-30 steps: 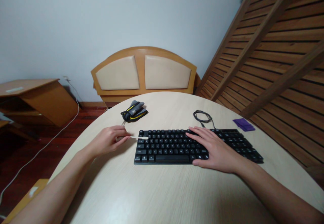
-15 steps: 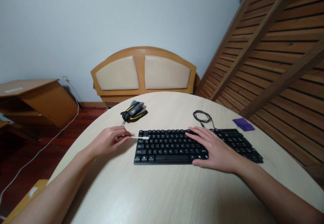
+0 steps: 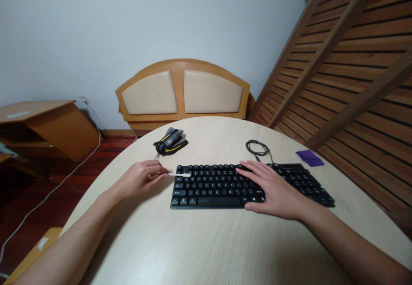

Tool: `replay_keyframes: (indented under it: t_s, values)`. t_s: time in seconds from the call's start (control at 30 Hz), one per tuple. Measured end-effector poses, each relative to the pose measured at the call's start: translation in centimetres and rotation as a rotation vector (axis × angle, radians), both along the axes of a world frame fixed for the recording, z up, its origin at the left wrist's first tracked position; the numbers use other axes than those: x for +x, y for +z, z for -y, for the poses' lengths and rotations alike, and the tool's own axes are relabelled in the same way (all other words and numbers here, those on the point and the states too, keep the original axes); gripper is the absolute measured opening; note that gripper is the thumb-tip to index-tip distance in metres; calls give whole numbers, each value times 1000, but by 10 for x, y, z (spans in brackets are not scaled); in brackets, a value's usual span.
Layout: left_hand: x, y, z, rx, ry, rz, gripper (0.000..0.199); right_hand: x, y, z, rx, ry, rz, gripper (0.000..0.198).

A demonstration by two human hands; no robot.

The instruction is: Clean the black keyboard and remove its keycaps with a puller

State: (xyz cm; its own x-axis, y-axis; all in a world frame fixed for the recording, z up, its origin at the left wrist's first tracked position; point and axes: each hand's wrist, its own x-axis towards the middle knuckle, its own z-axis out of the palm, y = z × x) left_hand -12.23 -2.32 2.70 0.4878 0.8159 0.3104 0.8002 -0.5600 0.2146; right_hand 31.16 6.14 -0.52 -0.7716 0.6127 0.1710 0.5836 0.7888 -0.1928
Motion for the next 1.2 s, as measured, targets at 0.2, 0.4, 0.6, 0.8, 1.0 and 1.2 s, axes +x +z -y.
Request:
replay_keyframes:
  t_s: [0.2, 0.4, 0.6, 0.8, 1.0, 1.2]
  values:
    - [3, 1, -1, 12, -8, 7, 28, 1, 0, 0, 5, 0, -1, 88]
    - [1, -4, -1, -5, -17, 19, 25, 0, 1, 1, -8, -4, -3, 88]
    - [3, -3, 0, -3, -13, 6, 25, 0, 0, 0, 2, 0, 1, 88]
    - [3, -3, 0, 8, -3, -19, 26, 1, -1, -1, -4, 2, -12, 88]
    - [3, -4, 0, 15, -14, -31, 28, 2, -2, -1, -5, -2, -8, 88]
    - [4, -1, 0, 35, -48, -35, 32, 1, -1, 0, -19, -4, -26, 88]
